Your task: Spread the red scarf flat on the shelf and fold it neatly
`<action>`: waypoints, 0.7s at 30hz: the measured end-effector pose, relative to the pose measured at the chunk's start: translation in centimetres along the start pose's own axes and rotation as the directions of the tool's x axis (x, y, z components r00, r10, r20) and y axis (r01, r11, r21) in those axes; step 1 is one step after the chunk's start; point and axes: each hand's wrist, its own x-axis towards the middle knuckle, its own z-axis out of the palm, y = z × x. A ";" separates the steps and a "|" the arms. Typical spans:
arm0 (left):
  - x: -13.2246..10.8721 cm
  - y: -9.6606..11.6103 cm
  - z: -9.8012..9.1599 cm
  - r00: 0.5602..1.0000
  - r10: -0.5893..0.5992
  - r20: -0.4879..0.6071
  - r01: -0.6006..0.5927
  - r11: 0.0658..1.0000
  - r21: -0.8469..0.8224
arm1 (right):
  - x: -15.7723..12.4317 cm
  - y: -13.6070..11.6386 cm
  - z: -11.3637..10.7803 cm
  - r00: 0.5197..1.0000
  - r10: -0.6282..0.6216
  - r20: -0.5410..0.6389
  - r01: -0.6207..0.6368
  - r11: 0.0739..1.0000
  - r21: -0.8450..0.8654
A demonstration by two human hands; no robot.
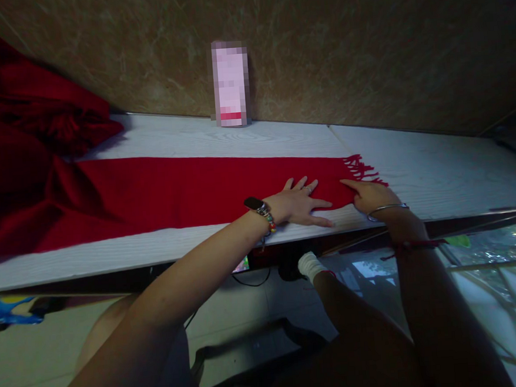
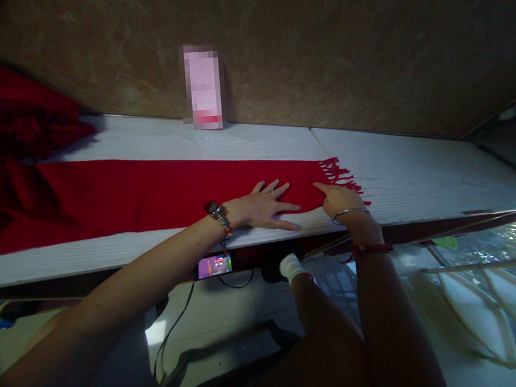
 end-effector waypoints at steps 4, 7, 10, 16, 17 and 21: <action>0.0 -0.1 -0.4 1.000 0.000 0.018 0.000 1.000 0.004 | 0.6 0.2 -0.1 1.000 -0.002 -0.031 0.002 1.000 0.020; 0.0 0.0 -0.6 0.998 -0.018 0.053 0.017 1.000 0.011 | 1.1 0.1 -0.1 0.995 -0.020 -0.100 0.023 0.999 0.029; 0.0 0.0 -0.6 0.997 -0.036 0.071 0.037 0.999 -0.004 | 1.8 -0.2 0.2 0.987 -0.040 -0.154 0.051 0.997 0.064; -0.1 0.0 -0.5 0.998 -0.028 0.060 0.029 1.000 -0.012 | 3.5 -0.4 0.7 0.985 -0.043 -0.166 0.061 0.993 0.102; -0.1 0.0 -0.5 0.998 -0.024 0.062 0.024 1.000 -0.003 | 3.8 -0.6 0.6 0.989 -0.035 -0.141 0.050 0.994 0.102; -0.1 -0.1 -0.7 0.998 -0.011 0.069 0.010 1.000 0.016 | 4.9 -1.2 0.3 0.998 0.036 -0.050 -0.031 0.995 0.092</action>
